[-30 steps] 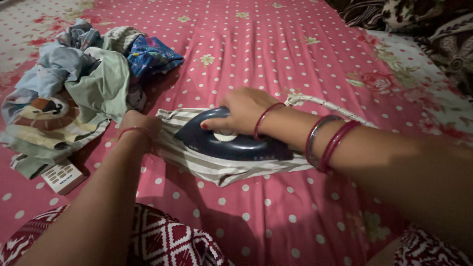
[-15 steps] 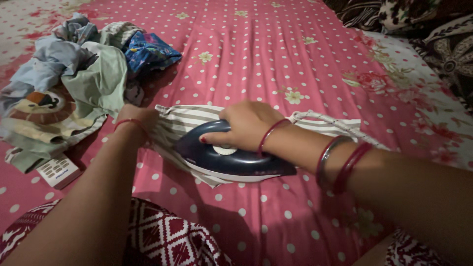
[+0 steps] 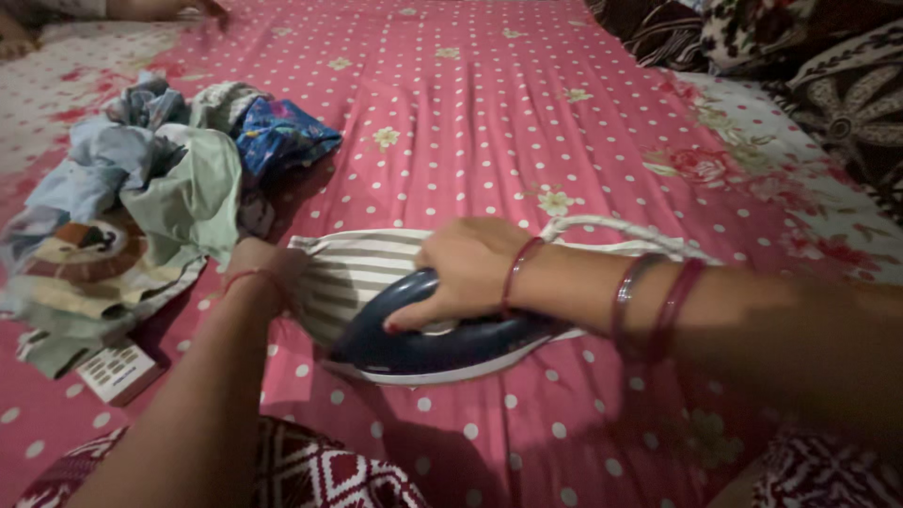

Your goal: The person irons a striped baby shirt on a bed using an electric iron. They smooth the fabric, iron the sleeves and body, then fold the shirt. They then pick up a light green baby onesie and begin ironing it.

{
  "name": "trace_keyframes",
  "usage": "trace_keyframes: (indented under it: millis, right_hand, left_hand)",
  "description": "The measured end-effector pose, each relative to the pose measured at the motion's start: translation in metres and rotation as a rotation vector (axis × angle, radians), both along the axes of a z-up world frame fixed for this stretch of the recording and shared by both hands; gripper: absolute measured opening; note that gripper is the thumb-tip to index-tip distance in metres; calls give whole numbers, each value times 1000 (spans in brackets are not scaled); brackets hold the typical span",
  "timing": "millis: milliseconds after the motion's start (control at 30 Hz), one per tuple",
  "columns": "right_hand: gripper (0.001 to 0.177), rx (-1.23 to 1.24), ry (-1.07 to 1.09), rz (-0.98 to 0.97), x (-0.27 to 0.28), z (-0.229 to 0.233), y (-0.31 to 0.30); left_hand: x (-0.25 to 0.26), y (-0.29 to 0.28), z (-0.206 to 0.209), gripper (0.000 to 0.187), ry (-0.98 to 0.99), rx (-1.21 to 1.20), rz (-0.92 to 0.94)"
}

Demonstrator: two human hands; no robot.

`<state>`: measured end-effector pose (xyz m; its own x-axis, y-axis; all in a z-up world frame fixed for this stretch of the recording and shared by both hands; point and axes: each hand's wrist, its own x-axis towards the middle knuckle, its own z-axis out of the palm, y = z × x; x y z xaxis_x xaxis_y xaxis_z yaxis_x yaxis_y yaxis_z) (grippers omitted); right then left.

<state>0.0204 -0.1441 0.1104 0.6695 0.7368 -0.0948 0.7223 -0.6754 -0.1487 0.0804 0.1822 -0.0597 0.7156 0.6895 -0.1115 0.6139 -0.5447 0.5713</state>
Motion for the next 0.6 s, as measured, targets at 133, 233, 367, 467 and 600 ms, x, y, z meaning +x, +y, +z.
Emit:
trace_keyframes:
  millis: [133, 233, 367, 467, 600]
  right_hand:
    - [71, -23, -45, -67, 10, 3, -30]
    - [70, -65, -119, -148, 25, 4, -58]
    - [74, -128, -150, -288, 48, 4, -106]
    - [76, -224, -52, -448, 63, 6, -148]
    - [80, -258, -111, -524, 70, 2, -184]
  left_hand:
    - [-18, -13, 19, 60, 93, -99, 6]
    - [-11, -12, 19, 64, 158, -172, -128]
    - [-12, -13, 15, 53, 45, -264, -2]
    - [-15, -17, 21, 55, 41, -149, -1]
    - [-18, -14, 21, 63, 2, -126, 12]
